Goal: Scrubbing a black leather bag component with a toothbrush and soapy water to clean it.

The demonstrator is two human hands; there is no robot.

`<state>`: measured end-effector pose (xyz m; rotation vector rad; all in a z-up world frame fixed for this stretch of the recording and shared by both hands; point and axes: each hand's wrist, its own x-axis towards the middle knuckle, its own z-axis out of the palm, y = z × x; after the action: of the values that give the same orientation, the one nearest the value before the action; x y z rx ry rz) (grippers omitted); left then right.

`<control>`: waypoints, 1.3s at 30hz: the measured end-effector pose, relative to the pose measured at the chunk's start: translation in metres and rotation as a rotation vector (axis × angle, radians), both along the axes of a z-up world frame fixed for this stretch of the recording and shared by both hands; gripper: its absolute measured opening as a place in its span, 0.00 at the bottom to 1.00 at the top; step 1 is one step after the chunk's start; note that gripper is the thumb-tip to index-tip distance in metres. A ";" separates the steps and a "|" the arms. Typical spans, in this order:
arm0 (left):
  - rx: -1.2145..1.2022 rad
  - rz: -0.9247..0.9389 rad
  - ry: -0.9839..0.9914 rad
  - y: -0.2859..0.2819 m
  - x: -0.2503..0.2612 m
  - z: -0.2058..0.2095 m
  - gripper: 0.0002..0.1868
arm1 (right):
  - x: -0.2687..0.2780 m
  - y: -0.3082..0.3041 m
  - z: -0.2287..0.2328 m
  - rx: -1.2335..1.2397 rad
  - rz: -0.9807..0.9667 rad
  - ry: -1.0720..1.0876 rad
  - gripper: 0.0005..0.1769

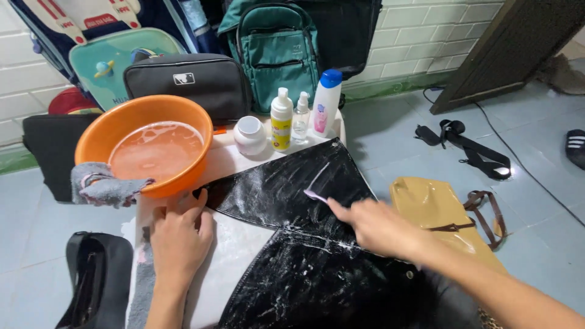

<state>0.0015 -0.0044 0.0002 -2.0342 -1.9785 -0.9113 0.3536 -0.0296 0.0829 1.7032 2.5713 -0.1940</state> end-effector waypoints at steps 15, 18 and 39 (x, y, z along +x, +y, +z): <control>-0.048 0.034 0.007 0.000 0.003 0.004 0.17 | 0.025 0.047 -0.028 -0.038 -0.367 -0.095 0.39; -0.089 0.049 0.009 0.004 0.003 0.002 0.16 | 0.007 0.035 -0.023 -0.089 -0.259 -0.019 0.35; -0.050 0.022 -0.009 0.003 0.002 0.002 0.15 | -0.022 -0.020 -0.011 -0.169 0.070 0.014 0.41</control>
<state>0.0037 -0.0018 0.0022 -2.0341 -2.0444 -0.8763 0.3320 -0.0498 0.0716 1.5572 2.5369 -0.4079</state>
